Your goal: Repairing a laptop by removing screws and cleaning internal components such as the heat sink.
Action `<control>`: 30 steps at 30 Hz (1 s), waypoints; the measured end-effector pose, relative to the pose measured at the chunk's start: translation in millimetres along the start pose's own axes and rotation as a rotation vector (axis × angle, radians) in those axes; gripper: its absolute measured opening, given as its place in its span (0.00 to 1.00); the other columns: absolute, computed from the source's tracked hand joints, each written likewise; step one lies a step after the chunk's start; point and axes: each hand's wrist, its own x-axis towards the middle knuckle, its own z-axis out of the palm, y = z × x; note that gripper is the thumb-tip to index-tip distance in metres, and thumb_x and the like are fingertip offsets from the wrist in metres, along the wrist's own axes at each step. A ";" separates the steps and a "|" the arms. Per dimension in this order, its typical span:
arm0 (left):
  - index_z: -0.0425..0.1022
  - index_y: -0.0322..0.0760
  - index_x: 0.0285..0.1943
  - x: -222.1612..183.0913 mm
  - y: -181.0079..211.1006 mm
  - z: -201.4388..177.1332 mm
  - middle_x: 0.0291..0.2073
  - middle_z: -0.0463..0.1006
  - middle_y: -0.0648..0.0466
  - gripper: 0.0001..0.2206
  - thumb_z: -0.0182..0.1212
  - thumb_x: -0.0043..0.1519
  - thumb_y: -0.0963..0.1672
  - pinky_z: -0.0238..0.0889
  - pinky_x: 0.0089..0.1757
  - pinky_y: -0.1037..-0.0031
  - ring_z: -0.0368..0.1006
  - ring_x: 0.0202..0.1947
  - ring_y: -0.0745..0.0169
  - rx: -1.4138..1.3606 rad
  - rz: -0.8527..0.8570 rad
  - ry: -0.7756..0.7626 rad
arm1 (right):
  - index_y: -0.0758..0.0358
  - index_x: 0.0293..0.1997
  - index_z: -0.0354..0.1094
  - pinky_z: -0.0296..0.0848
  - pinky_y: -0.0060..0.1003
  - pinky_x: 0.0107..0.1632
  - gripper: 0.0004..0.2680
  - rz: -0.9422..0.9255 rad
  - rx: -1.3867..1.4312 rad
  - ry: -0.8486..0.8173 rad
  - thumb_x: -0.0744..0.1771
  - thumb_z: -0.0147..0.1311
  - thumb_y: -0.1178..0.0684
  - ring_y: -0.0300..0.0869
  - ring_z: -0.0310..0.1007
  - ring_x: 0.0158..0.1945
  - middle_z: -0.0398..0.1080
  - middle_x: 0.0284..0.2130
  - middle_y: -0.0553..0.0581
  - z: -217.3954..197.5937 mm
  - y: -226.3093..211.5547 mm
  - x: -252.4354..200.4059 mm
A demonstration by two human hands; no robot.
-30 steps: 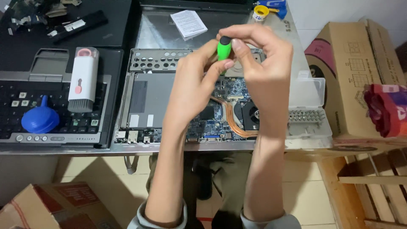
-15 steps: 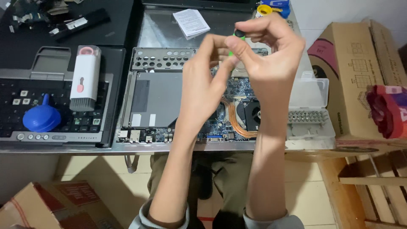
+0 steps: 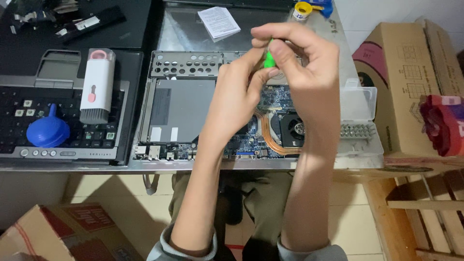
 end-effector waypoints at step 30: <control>0.75 0.45 0.38 -11.3 -106.6 -46.1 0.21 0.71 0.60 0.16 0.55 0.74 0.53 0.52 0.24 0.74 0.57 0.16 0.73 -1.229 -0.484 0.968 | 0.72 0.55 0.72 0.62 0.25 0.27 0.11 0.582 1.338 1.358 0.69 0.62 0.58 0.37 0.68 0.21 0.79 0.34 0.59 -105.3 73.1 -56.1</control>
